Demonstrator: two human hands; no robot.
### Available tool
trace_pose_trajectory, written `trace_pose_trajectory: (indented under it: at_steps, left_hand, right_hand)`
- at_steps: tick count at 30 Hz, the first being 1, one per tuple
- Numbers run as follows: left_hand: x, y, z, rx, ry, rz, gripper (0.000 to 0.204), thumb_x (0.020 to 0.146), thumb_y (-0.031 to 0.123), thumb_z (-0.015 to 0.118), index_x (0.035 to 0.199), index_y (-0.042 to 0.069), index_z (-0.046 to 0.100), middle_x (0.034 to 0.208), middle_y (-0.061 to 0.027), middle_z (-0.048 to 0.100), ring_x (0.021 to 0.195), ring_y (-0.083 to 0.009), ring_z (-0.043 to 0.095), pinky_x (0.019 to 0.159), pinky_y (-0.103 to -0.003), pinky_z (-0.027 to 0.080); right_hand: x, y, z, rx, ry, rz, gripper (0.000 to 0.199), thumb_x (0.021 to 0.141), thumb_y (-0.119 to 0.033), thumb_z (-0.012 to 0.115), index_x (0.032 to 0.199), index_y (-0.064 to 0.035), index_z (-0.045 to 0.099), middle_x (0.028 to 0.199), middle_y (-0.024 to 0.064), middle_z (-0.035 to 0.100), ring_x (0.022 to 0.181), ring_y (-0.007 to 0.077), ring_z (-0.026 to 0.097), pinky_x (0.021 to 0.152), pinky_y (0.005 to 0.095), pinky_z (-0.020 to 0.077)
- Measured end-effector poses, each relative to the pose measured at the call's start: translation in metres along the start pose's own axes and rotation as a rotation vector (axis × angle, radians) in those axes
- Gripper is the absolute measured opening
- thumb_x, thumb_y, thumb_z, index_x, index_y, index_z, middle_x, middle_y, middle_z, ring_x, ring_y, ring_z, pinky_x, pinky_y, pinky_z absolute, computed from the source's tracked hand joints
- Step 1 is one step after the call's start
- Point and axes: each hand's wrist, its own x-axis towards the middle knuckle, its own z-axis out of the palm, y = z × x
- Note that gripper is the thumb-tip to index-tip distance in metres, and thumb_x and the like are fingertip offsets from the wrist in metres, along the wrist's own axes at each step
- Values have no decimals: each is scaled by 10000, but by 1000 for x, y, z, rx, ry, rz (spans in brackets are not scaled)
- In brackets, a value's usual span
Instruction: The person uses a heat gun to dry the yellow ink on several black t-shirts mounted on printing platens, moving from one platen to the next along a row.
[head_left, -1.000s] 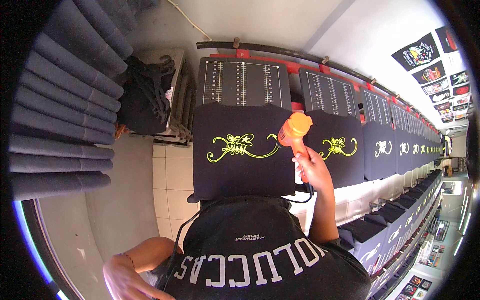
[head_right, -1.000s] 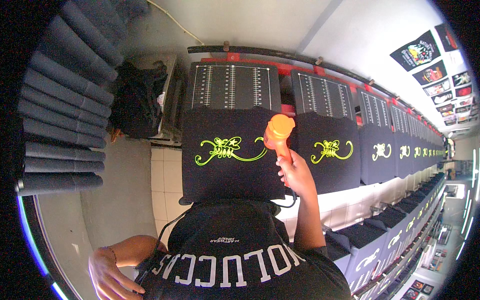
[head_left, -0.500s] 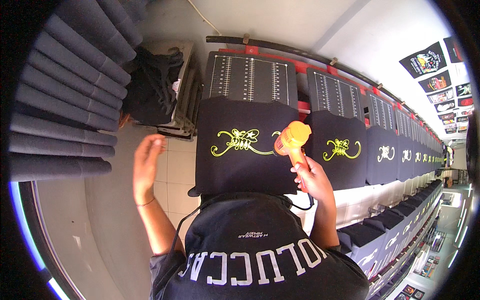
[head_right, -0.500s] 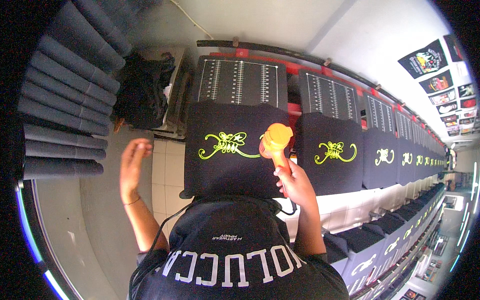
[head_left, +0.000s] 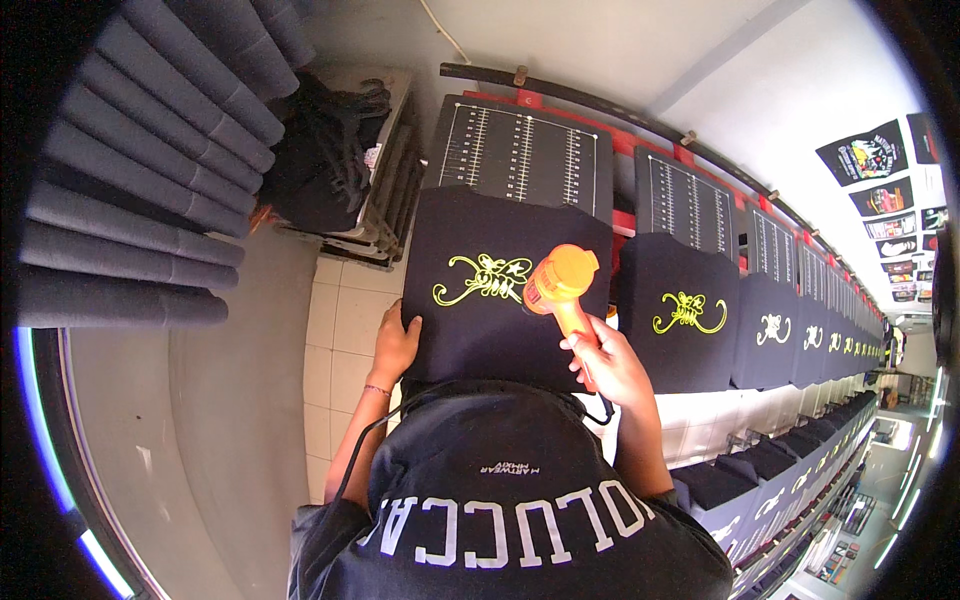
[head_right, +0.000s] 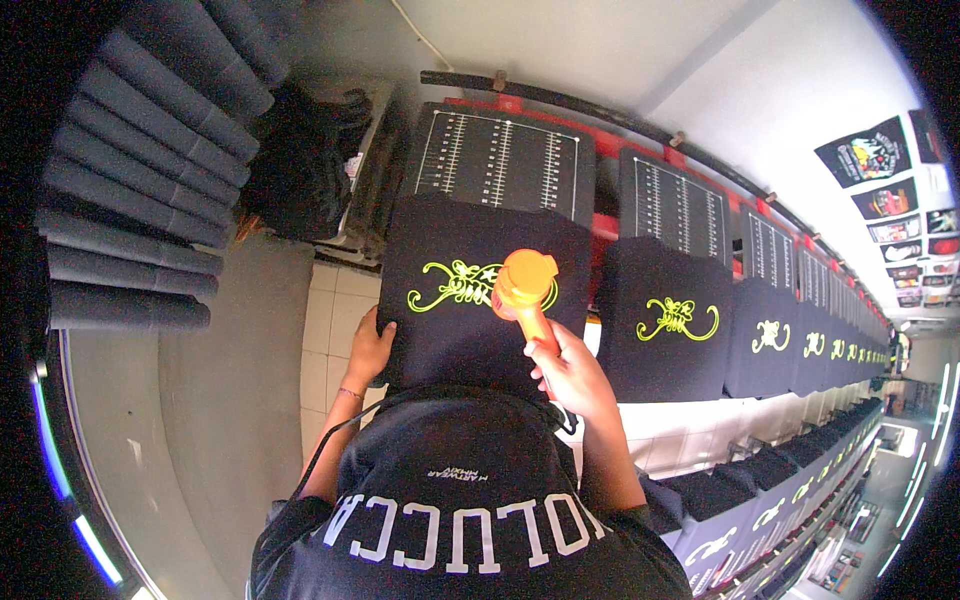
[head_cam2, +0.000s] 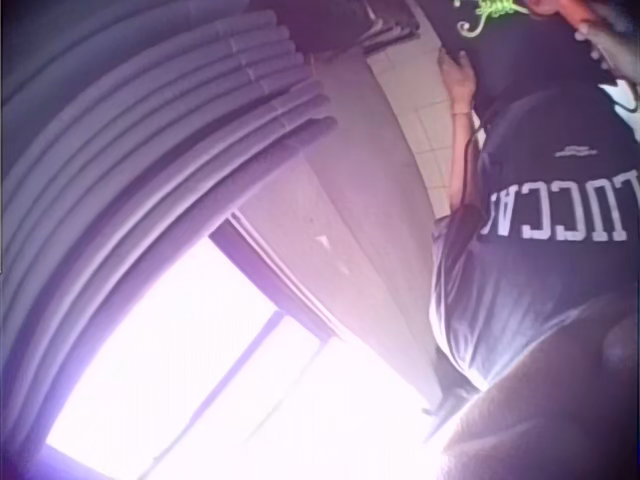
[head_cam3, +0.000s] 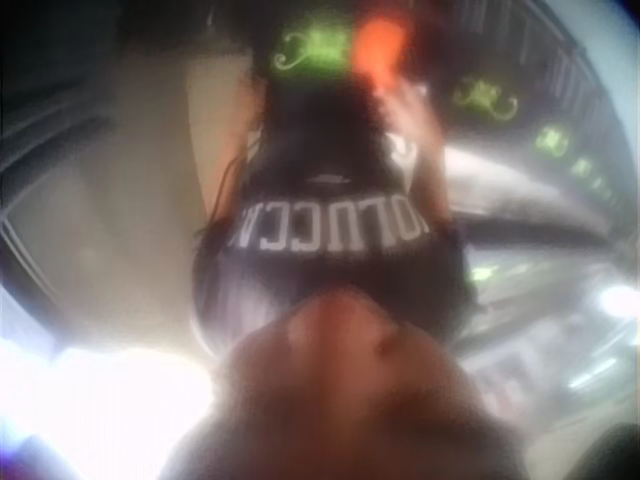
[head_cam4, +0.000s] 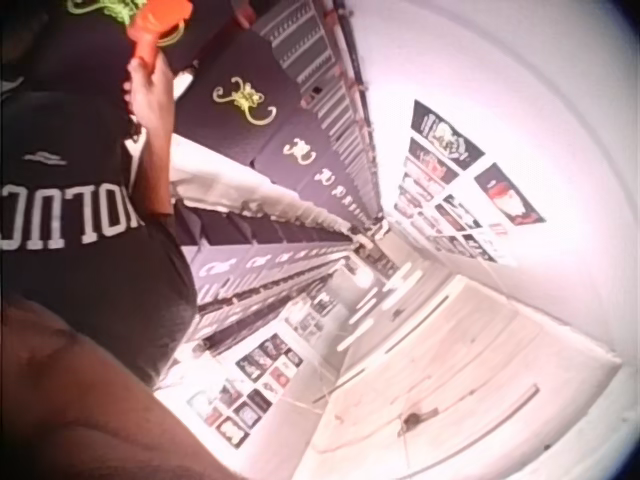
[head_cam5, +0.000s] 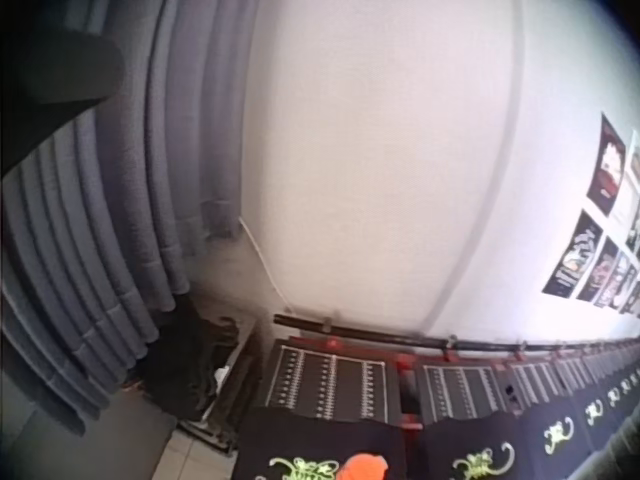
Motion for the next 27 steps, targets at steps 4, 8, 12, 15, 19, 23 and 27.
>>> trace_pose_trajectory:
  at_steps: [4,8,12,15,19,23,27]
  left_hand:
    - [-7,-14,18,-23,97,-40,424,960,182,526,1293,-75,471,1222,-336,555,1118,-469,556,965,-471,450]
    - [-9,-1,21,-4,124,-72,412,999,216,469,1295,-70,449,1151,-356,579,1027,-502,584,875,-508,485]
    - [-8,-7,24,77,203,-26,393,1014,242,443,1258,-65,465,1037,-348,617,913,-518,608,772,-542,500]
    - [-5,-7,23,57,170,-39,360,1019,244,431,1206,-59,486,976,-343,624,869,-521,606,738,-553,493]
    - [0,-14,25,53,160,-60,326,1025,251,417,1119,-48,505,922,-340,624,832,-522,602,704,-561,485]
    - [9,-14,23,45,120,-103,341,1033,271,392,1041,-40,531,895,-341,623,835,-522,597,701,-567,477]
    - [26,-13,20,33,90,-128,424,1044,310,348,967,-41,574,883,-331,626,847,-526,590,723,-574,468]
  right_hand:
    - [12,-4,7,15,-19,-40,326,969,-243,571,1227,-49,532,834,25,596,631,78,565,536,231,493]
    - [28,-3,11,96,-38,-105,298,959,-236,582,1176,-37,538,843,30,591,647,86,575,544,240,501]
    - [37,-15,14,68,-29,-124,286,966,-203,570,1189,-27,532,894,27,597,684,88,581,577,247,513]
    - [40,-18,14,57,-4,-133,281,967,-195,570,1189,-27,537,875,21,597,675,88,580,577,247,512]
    - [34,-20,10,37,21,-124,272,968,-201,574,1175,-26,550,856,17,600,667,87,580,572,247,512]
    - [39,-12,-2,42,8,-106,286,969,-210,578,1192,-32,546,847,15,594,662,85,583,561,245,511]
    - [43,-13,3,2,101,-141,376,993,-227,548,1309,-27,521,919,38,634,678,75,571,589,233,509]
